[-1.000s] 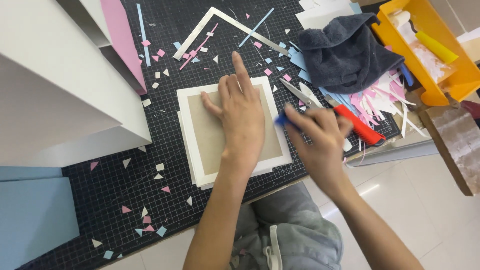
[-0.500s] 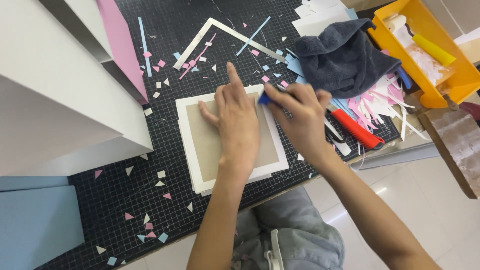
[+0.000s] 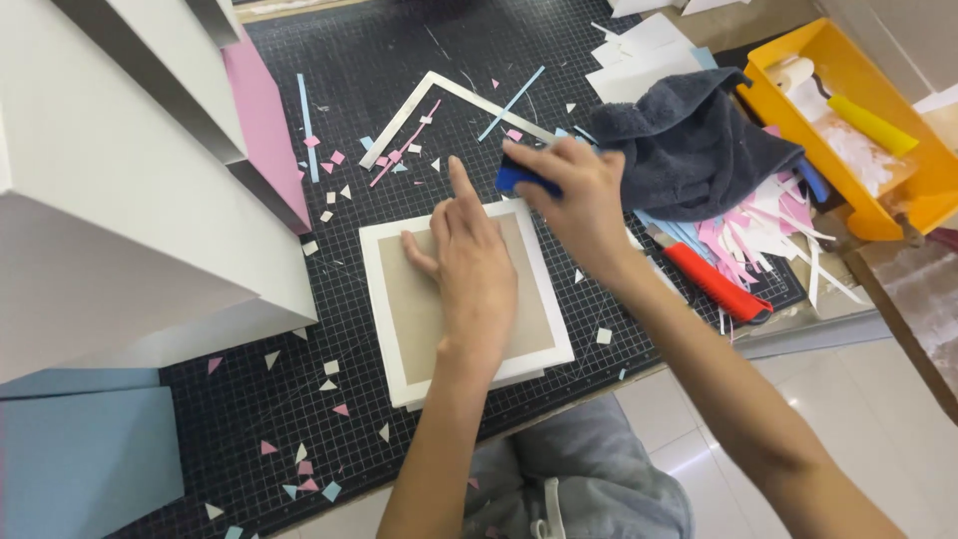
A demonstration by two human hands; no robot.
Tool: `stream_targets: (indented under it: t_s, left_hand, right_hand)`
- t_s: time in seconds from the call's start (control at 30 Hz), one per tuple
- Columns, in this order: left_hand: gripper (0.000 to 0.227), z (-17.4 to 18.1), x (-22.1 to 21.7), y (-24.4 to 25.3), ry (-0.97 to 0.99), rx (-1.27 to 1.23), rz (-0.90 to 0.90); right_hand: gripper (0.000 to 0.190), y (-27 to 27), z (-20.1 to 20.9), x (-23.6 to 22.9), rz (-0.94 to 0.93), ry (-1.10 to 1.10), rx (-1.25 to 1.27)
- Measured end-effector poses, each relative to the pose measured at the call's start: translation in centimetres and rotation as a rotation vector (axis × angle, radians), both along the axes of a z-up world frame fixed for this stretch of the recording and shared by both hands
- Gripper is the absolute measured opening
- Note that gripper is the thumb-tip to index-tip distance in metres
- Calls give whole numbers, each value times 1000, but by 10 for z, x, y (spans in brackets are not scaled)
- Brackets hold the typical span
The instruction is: Trimming and smoothing the edges of a handmade box frame using scissors and a scraper
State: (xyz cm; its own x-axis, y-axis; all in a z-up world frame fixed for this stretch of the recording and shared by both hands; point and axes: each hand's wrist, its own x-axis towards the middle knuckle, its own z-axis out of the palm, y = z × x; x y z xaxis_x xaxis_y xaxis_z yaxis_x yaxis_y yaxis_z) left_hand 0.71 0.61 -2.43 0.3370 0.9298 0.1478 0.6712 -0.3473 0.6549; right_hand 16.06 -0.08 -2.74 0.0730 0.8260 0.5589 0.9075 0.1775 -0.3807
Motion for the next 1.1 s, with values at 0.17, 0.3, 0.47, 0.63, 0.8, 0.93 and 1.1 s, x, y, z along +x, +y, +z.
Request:
stream_targets:
  t_s: [0.17, 0.3, 0.47, 0.63, 0.8, 0.93, 1.1]
  left_hand:
    - [79, -4, 1, 4, 35, -1, 22]
    - [81, 6, 1, 1, 65, 9, 50]
    - [82, 16, 1, -3, -45, -49, 32]
    - [83, 15, 1, 0, -53, -17, 28]
    - [78, 11, 0, 2, -41, 12, 20]
    - [76, 13, -1, 1, -37, -8, 11]
    - [74, 21, -6, -3, 0, -54, 10]
  right_hand:
    - [41, 1, 25, 2, 158, 276, -166]
    - [38, -49, 30, -8, 172, 165, -203]
    - [42, -129, 32, -35, 62, 138, -326]
    - [41, -133, 31, -36, 90, 217, -395]
    - [43, -128, 26, -27, 49, 228, -366]
    - [63, -146, 40, -20, 27, 768, -418]
    - [76, -149, -2, -17, 23, 1545, -264]
